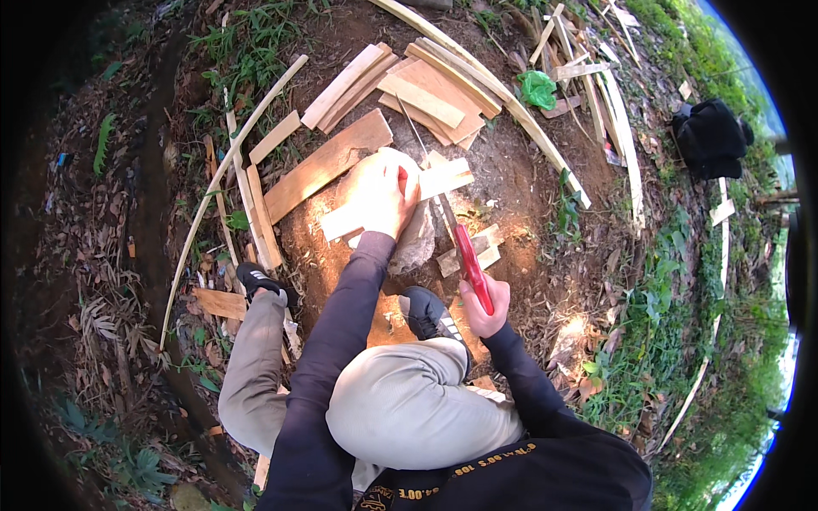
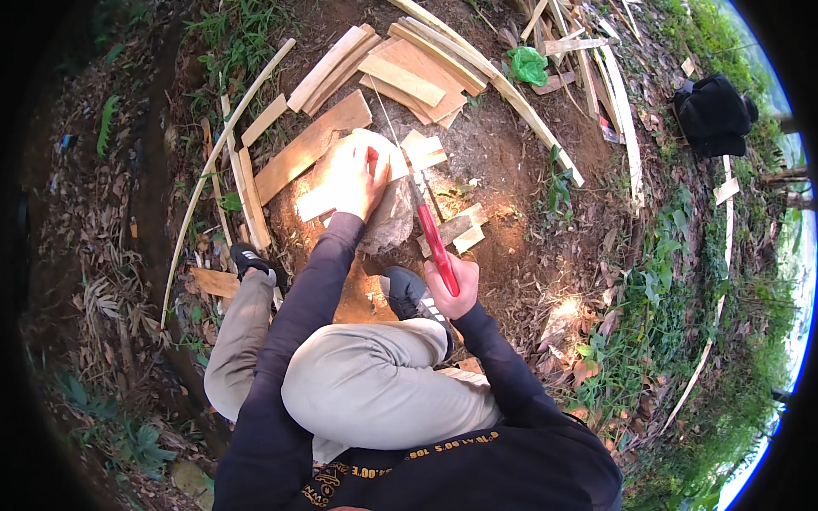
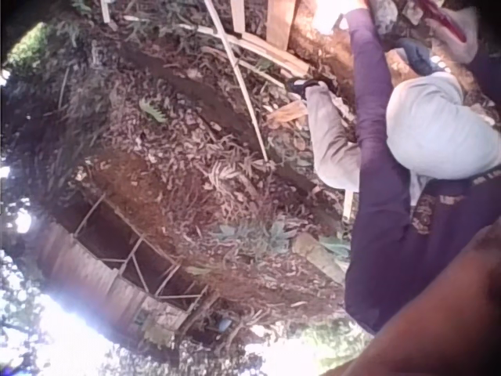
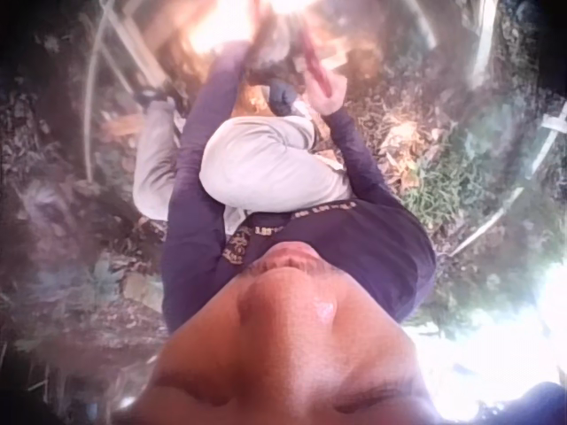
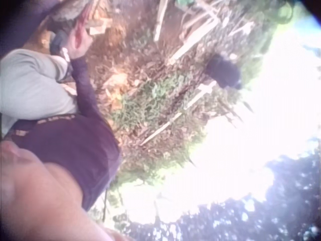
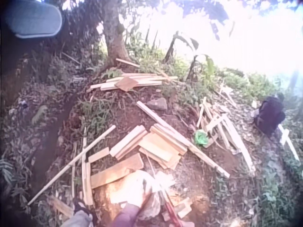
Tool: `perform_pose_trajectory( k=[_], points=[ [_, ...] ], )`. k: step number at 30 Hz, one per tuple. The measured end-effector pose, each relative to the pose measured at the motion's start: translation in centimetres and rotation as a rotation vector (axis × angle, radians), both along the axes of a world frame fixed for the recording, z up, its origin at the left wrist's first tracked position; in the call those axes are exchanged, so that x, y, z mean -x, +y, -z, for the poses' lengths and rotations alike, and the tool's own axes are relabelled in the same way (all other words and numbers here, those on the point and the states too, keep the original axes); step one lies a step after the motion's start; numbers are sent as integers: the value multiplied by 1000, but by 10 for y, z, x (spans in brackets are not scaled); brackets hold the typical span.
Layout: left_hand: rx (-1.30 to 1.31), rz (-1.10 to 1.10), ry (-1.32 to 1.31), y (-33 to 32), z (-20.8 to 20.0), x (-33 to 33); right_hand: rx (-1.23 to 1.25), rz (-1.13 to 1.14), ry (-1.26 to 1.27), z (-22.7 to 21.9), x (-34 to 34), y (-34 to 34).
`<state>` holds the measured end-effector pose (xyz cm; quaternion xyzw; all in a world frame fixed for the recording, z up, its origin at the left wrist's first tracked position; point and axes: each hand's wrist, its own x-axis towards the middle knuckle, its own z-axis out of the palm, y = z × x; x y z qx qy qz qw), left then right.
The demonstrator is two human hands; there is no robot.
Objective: The person uses a red hand saw to cut small wooden planks on a rock in an outdoor wooded area. They repeatedly position, saw, and separate the wood pieces, stacking the cut pieces nearby.
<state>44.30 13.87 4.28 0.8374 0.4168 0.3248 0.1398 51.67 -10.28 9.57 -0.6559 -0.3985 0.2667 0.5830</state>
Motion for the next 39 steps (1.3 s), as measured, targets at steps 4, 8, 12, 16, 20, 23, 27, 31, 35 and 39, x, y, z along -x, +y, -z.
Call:
perform_pose_trajectory(
  k=[4, 8, 12, 16, 20, 23, 27, 31, 35, 39],
  points=[
    [115, -14, -7, -3, -7, -4, -20, -36, -95, 3, -9, 2],
    [-130, -35, 95, -1, 2, 2, 18, -71, -55, -8, -11, -19],
    [36, -53, 103, 2, -5, -6, 39, -59, -27, -2, -18, 2],
    [-24, -43, 80, 3, -10, -2, 63, -80, -16, -14, -14, -24],
    [-57, -9, 69, -5, -7, -6, 21, -42, 13, -5, -17, 2],
    [-21, -40, 103, -6, -6, -1, 39, -75, -36, 0, -13, -6],
    [-102, -30, 100, -2, -6, -2, 57, -55, 81, -3, -15, -20],
    [-52, -65, 130, -3, -2, -3, 52, -94, 33, 3, -14, 8],
    [-74, -41, 115, -2, -4, -5, -53, -56, -160, 1, -6, 3],
    [-133, -13, 209, 1, -7, -3, -2, 21, -35, 1, 8, 7]
  ],
)
